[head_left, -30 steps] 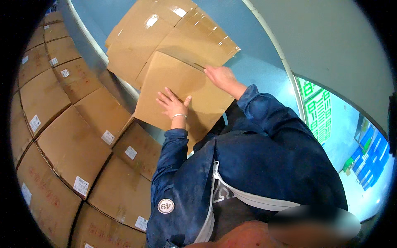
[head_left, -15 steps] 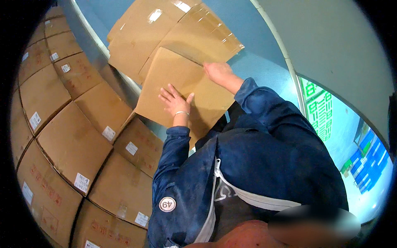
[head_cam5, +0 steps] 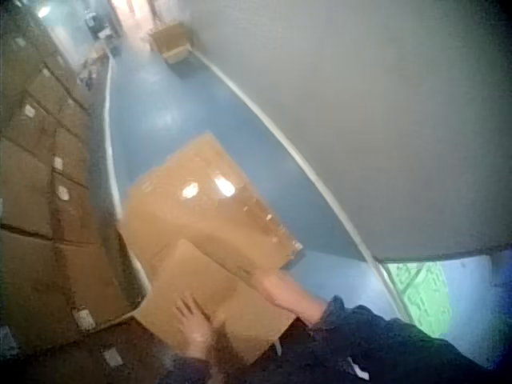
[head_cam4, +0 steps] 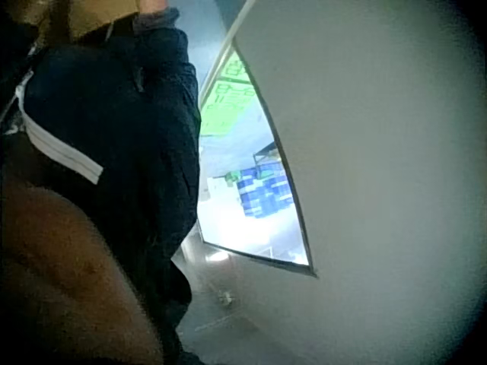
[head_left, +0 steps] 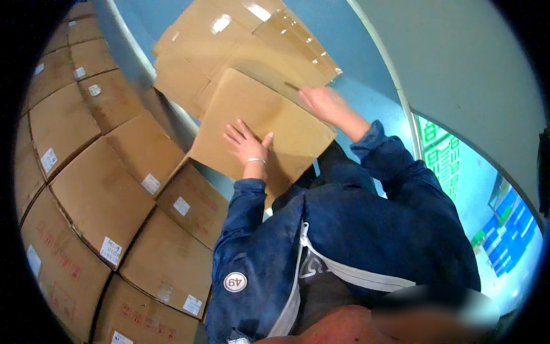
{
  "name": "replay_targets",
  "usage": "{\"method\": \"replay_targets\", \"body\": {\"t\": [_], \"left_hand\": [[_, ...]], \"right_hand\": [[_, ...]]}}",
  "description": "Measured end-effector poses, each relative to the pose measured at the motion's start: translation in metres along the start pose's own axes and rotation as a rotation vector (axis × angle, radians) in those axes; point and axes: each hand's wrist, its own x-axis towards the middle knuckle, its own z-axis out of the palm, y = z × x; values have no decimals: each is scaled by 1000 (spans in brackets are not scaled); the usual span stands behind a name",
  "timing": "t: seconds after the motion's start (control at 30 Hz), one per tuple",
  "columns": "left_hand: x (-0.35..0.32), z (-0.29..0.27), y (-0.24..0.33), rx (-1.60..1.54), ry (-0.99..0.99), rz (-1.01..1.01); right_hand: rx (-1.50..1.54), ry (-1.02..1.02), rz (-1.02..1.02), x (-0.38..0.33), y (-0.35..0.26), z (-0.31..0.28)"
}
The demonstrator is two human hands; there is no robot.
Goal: The person flattens cardboard boxes using a utility knife to cut through tape and then stacking the flattened boxes.
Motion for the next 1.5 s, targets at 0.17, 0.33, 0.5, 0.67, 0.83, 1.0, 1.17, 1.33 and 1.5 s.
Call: {"method": "replay_targets", "body": {"t": [0.17,0.33,0.5,0.67,0.83,1.0,1.17,1.33,1.5], "left_hand": [[-8,-10,2,-132,0,93],[-20,-9,-9,-41,-64,47],[-25,9,-22,-149,22,113],[-44,42,-53,-288,163,-29],[-42,102,-99,-739,268,-589],[-27,92,-114,-1314,-2,-827],[-16,73,-101,-984,112,-674],[12,40,-67,-683,124,-451],[-10,7,-6,-500,431,247]], "right_hand": [[614,-144,-4,83,28,80],[765,-12,-1,85,48,106],[532,189,-58,77,47,79],[144,322,-180,108,56,94],[183,182,-243,123,47,69],[179,22,-66,116,54,66],[344,-59,19,93,87,56],[404,124,65,15,121,42],[462,284,361,-55,138,89]]}}
